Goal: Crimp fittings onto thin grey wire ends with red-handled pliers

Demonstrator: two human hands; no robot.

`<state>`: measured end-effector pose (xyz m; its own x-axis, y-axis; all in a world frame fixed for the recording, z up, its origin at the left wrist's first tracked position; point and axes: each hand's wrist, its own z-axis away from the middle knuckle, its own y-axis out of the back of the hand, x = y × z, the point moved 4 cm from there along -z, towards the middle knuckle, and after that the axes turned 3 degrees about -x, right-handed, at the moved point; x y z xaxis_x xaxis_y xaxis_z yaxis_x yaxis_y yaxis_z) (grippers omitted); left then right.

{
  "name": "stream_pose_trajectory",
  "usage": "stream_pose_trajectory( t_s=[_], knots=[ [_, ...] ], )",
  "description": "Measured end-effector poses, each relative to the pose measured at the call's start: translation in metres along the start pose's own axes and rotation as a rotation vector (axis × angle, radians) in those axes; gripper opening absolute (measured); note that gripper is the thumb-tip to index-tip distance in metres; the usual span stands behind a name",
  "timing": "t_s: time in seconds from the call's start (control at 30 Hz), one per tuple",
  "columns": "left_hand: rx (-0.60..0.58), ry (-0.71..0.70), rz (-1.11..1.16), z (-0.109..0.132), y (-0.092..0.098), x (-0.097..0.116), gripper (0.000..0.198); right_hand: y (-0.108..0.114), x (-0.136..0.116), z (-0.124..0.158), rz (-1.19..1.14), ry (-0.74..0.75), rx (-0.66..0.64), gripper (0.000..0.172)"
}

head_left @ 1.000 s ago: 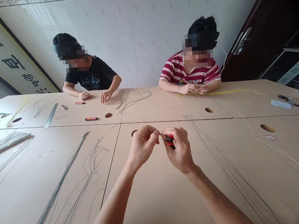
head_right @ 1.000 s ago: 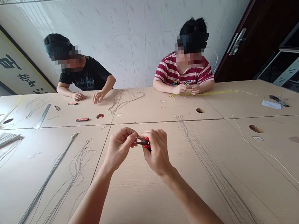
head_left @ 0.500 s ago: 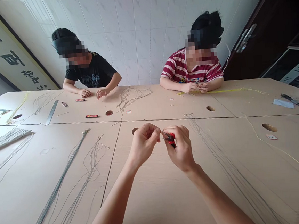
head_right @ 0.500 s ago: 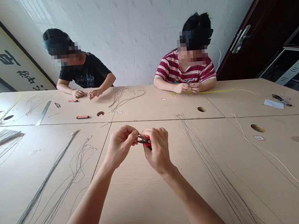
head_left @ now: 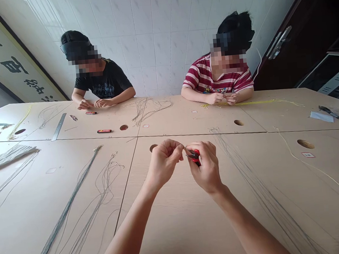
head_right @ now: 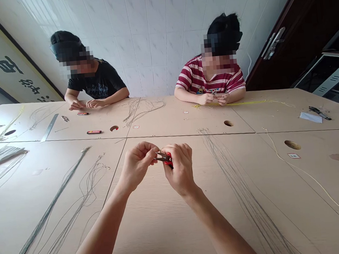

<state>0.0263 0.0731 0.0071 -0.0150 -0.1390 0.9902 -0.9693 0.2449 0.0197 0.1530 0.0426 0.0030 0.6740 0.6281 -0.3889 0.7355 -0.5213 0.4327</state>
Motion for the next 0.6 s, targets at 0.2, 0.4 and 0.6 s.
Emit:
stream_pose_trajectory(
  t_s=[0.2,0.4,0.6],
  knots=[
    [0.005,0.007,0.004,0.0021,0.0011,0.0023,0.018,0.0017,-0.0014,-0.0003,0.016,0.025,0.017,0.024],
    [-0.003,0.014,0.007,0.0027,0.0012,0.0038,0.019,0.0025,-0.0042,-0.0013,0.04,0.059,0.031,0.025],
    [0.006,0.018,-0.003,0.0024,0.0023,0.0031,0.019,0.0029,-0.0045,-0.0015,0.056,0.063,0.027,0.021]
  ],
)
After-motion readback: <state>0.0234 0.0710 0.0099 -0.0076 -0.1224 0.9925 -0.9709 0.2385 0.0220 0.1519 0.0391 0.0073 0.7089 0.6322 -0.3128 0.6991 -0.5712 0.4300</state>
